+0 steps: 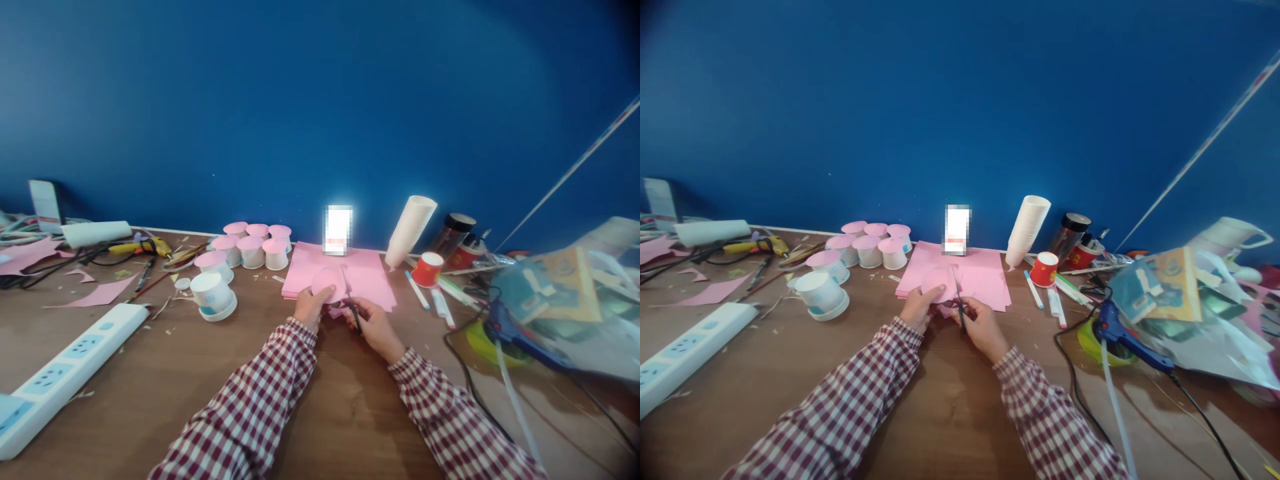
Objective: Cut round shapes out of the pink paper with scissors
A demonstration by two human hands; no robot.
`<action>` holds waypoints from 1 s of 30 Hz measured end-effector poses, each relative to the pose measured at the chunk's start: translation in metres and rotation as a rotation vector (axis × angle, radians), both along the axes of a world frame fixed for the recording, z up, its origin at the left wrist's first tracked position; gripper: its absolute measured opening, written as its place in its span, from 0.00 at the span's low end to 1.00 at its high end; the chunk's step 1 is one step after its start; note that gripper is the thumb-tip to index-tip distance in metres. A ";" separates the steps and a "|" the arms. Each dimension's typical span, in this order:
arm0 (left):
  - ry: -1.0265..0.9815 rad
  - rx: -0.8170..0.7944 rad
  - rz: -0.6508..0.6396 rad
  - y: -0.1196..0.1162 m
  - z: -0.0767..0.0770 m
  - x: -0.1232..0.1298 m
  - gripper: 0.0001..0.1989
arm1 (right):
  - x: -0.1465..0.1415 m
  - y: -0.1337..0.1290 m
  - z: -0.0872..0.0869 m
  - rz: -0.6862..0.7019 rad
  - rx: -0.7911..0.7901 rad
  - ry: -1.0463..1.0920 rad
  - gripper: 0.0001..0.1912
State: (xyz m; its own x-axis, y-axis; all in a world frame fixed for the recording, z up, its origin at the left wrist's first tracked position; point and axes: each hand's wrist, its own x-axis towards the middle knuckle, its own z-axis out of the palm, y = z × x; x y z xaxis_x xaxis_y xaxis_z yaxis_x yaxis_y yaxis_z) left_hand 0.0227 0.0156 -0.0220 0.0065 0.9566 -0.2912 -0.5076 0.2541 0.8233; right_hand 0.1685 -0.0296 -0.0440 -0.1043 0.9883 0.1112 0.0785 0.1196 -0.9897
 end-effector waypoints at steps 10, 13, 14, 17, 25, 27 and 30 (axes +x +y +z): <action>-0.023 0.014 -0.016 0.001 -0.001 -0.001 0.16 | -0.002 -0.001 0.005 -0.016 -0.004 -0.009 0.22; -0.024 0.027 -0.022 0.002 -0.003 -0.001 0.17 | -0.002 -0.001 0.006 -0.012 0.001 -0.019 0.21; -0.021 0.028 -0.022 0.002 -0.004 -0.001 0.17 | -0.001 -0.001 0.005 -0.010 0.000 -0.021 0.21; -0.009 0.015 -0.007 0.002 -0.005 -0.001 0.18 | -0.001 -0.001 0.004 -0.006 0.004 -0.018 0.21; -0.021 -0.018 0.002 -0.001 0.002 0.000 0.16 | -0.001 0.000 0.001 -0.001 0.002 -0.004 0.22; -0.014 -0.029 0.007 -0.002 0.004 0.000 0.15 | -0.001 0.000 0.002 -0.006 0.004 -0.008 0.22; -0.009 -0.024 0.008 -0.003 0.005 0.000 0.14 | -0.002 -0.001 0.004 -0.009 -0.001 -0.022 0.22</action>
State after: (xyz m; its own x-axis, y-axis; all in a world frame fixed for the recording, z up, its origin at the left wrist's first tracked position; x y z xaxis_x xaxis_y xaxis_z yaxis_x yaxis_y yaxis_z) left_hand 0.0230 0.0131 -0.0172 0.0018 0.9495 -0.3136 -0.5167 0.2694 0.8127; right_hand 0.1670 -0.0307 -0.0399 -0.0977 0.9894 0.1078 0.1015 0.1177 -0.9879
